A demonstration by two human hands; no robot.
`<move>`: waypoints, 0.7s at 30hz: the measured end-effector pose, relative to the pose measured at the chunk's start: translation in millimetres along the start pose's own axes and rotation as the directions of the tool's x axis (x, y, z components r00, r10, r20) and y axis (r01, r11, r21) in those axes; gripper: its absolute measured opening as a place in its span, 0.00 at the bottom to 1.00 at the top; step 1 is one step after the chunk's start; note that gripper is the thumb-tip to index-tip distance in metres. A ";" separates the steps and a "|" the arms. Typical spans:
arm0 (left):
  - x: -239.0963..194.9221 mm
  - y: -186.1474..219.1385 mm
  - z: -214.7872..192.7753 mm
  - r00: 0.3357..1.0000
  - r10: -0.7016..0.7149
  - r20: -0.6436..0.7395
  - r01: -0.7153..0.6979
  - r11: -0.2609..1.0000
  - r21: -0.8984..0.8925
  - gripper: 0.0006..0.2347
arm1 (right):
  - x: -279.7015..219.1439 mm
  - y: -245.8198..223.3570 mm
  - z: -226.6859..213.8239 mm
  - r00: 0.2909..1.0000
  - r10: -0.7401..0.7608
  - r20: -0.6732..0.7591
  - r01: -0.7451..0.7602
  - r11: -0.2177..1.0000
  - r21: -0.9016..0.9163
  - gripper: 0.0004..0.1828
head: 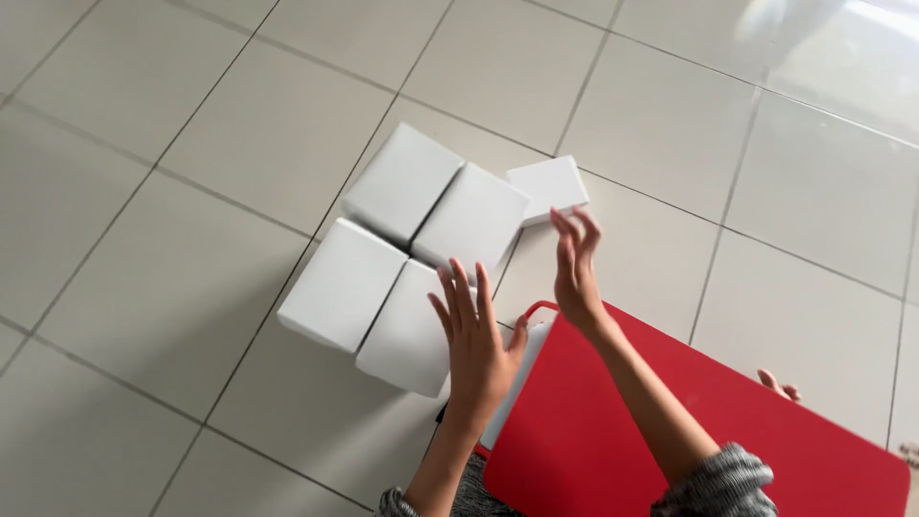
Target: The person assembles small white cardboard boxes by folding flat pieces and tucking flaps into slots. They place each completed box on a stack to the left and repeat the process with new pieces.
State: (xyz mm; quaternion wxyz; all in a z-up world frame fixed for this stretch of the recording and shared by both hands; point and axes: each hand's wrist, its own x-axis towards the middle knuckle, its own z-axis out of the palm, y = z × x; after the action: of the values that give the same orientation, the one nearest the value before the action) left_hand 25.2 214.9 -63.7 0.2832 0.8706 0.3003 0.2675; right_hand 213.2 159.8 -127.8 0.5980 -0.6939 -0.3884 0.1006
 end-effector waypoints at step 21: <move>-190.0 167.5 159.2 0.237 0.913 0.332 -0.670 0.401 -0.624 0.13 | -316.1 -24.2 -301.2 0.609 0.164 -0.776 -0.280 0.960 -0.017 0.23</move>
State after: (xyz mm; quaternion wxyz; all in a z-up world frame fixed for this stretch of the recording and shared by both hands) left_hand 60.1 -76.7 -121.3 0.3363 0.8616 -0.3638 0.1107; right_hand 170.7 -275.4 -128.8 0.6398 -0.7522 -0.0144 -0.1568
